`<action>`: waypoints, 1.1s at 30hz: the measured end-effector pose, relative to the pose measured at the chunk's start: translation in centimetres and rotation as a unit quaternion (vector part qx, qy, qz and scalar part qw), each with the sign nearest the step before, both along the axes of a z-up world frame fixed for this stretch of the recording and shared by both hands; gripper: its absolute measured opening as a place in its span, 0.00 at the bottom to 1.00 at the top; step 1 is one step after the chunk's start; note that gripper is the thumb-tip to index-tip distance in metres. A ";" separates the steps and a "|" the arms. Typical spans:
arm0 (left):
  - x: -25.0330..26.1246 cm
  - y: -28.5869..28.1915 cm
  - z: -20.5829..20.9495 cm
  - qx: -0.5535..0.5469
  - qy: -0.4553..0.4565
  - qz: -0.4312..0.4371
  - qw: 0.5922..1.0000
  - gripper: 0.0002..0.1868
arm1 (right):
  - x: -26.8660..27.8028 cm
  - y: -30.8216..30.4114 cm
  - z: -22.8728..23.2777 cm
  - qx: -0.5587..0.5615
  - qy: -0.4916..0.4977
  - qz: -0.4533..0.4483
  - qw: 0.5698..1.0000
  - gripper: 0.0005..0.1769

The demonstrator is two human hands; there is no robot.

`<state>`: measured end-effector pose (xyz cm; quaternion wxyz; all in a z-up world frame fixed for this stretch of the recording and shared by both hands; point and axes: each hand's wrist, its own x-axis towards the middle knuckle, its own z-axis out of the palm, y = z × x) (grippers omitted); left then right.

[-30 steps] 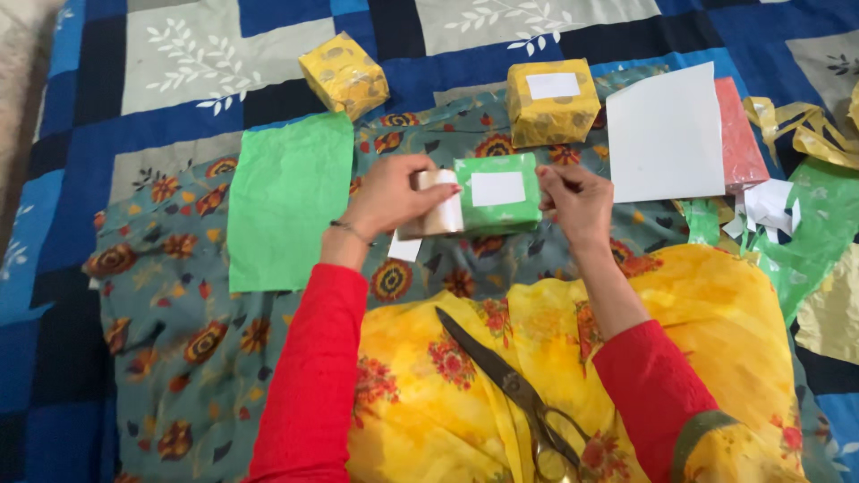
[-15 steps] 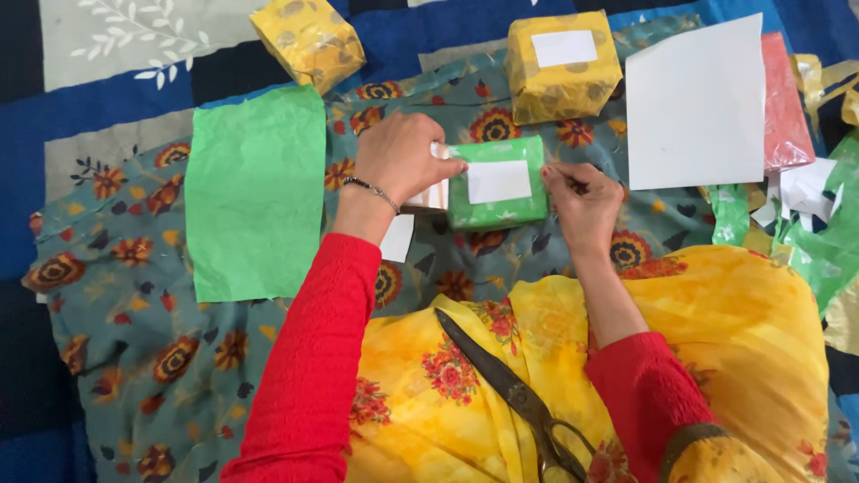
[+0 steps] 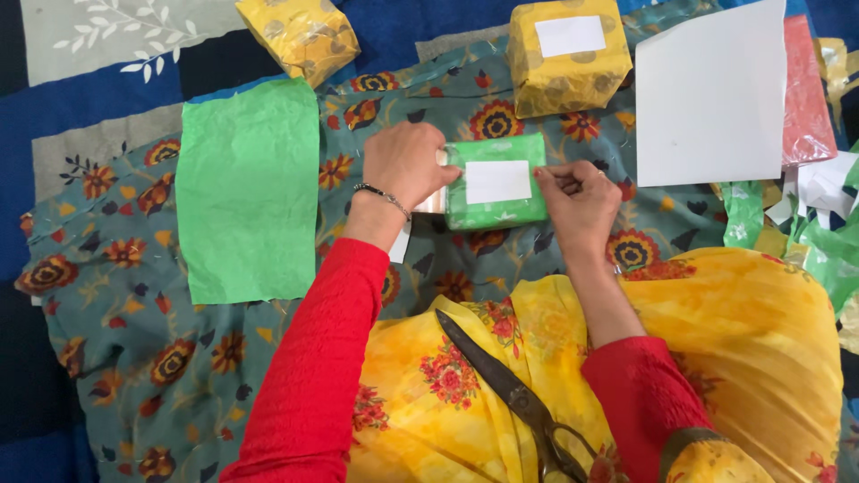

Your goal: The person sits on a bed wrapping small boxes with colored paper. They apply tape from a roll to secure the paper, cut tape and paper with scissors, press white labels onto the wrapped boxes, and set finished wrapped boxes aside.

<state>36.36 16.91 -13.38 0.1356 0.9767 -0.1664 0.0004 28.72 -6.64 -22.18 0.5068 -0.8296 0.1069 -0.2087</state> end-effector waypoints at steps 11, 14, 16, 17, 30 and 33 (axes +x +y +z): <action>0.1 0.5 0.1 0.002 0.054 0.029 0.998 0.19 | 0.8 -2.3 0.6 0.206 0.029 0.030 0.978 0.11; 0.2 0.8 0.2 0.015 0.043 0.025 0.999 0.19 | -1.2 -0.2 3.0 -0.084 -0.100 0.090 0.987 0.22; -0.1 0.7 -0.2 0.013 0.037 0.018 0.999 0.19 | -1.7 2.4 3.7 -0.259 -0.059 0.184 0.946 0.31; 0.0 0.7 -0.4 0.008 0.033 0.017 0.999 0.18 | -1.3 3.5 3.8 -0.339 -0.003 0.234 0.911 0.37; 0.2 0.4 -1.2 -0.035 0.022 0.033 0.999 0.20 | 2.0 -1.8 -2.6 0.159 0.187 0.207 0.947 0.44; -0.2 0.4 -1.4 -0.043 0.029 0.054 0.997 0.19 | 4.0 -2.2 -2.1 0.659 0.113 0.189 0.719 0.44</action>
